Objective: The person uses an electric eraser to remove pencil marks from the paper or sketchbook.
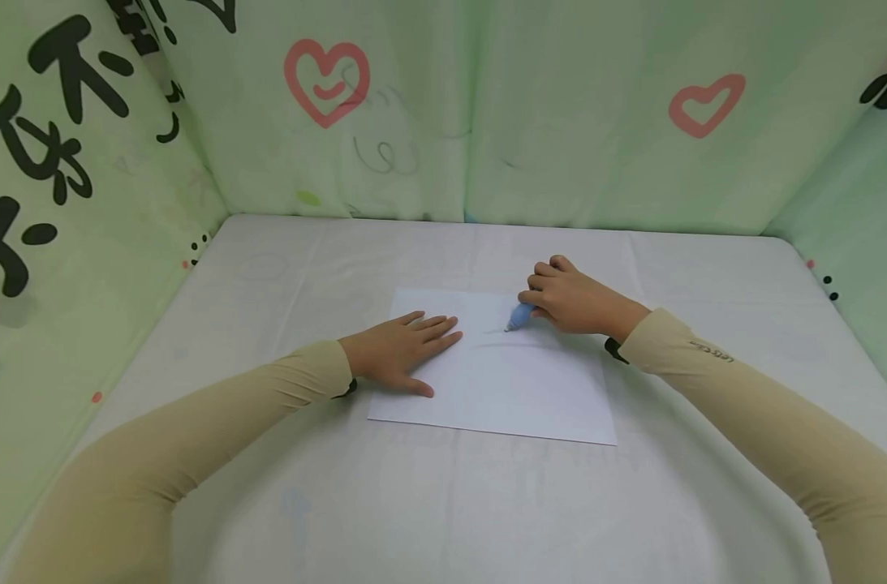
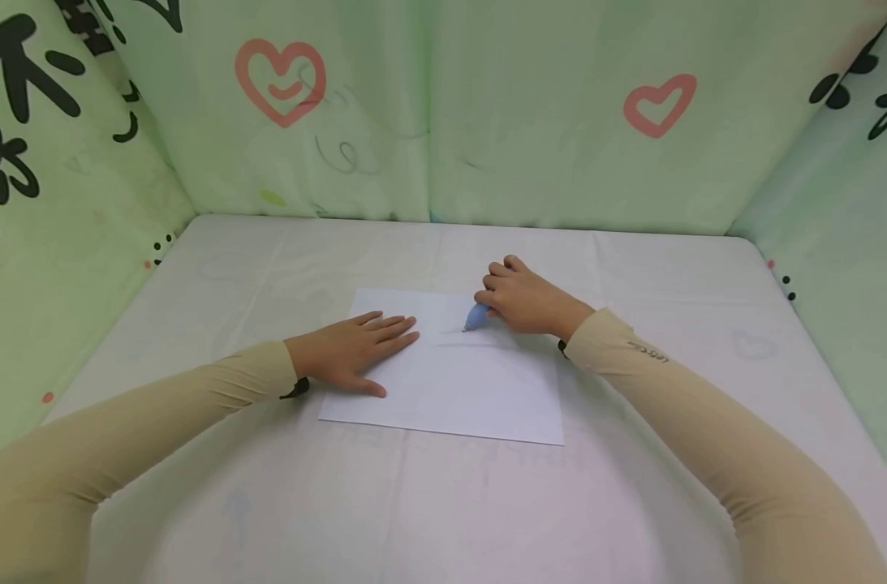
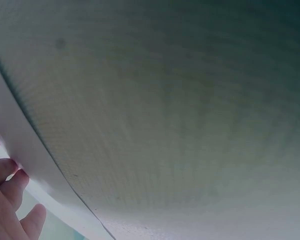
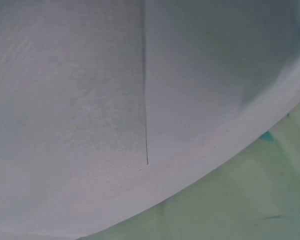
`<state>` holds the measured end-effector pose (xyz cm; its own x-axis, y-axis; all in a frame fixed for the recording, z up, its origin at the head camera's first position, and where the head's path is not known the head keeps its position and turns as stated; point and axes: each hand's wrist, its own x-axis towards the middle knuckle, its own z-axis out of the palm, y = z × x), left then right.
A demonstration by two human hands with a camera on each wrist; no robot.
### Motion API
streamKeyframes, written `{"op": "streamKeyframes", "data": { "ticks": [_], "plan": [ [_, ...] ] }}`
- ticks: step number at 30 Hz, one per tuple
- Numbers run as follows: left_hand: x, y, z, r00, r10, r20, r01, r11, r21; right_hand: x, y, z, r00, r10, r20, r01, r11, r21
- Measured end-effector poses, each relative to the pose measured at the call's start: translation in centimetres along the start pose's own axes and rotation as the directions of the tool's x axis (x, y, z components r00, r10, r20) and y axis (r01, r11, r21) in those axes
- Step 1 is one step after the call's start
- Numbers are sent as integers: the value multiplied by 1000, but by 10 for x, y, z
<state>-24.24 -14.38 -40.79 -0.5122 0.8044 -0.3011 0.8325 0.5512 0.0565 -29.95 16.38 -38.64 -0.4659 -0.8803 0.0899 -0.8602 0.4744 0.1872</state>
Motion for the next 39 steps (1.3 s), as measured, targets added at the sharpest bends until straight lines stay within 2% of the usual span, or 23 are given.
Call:
{"op": "streamKeyframes", "data": {
  "ticks": [18, 26, 33, 39],
  "plan": [
    [0, 0, 0, 1000, -4, 7, 4, 1000, 5, 4, -1, -1, 1000, 3, 14, -4, 1000, 10],
    [1, 0, 0, 1000, -7, 12, 7, 1000, -3, 6, -2, 1, 1000, 8, -23, -8, 1000, -24],
    [0, 0, 0, 1000, -3, 7, 3, 1000, -8, 4, -2, 3, 1000, 14, -6, -14, 1000, 2],
    [0, -1, 1, 1000, 2, -1, -2, 1000, -2, 4, -1, 4, 999, 16, -30, -16, 1000, -4]
  ]
}}
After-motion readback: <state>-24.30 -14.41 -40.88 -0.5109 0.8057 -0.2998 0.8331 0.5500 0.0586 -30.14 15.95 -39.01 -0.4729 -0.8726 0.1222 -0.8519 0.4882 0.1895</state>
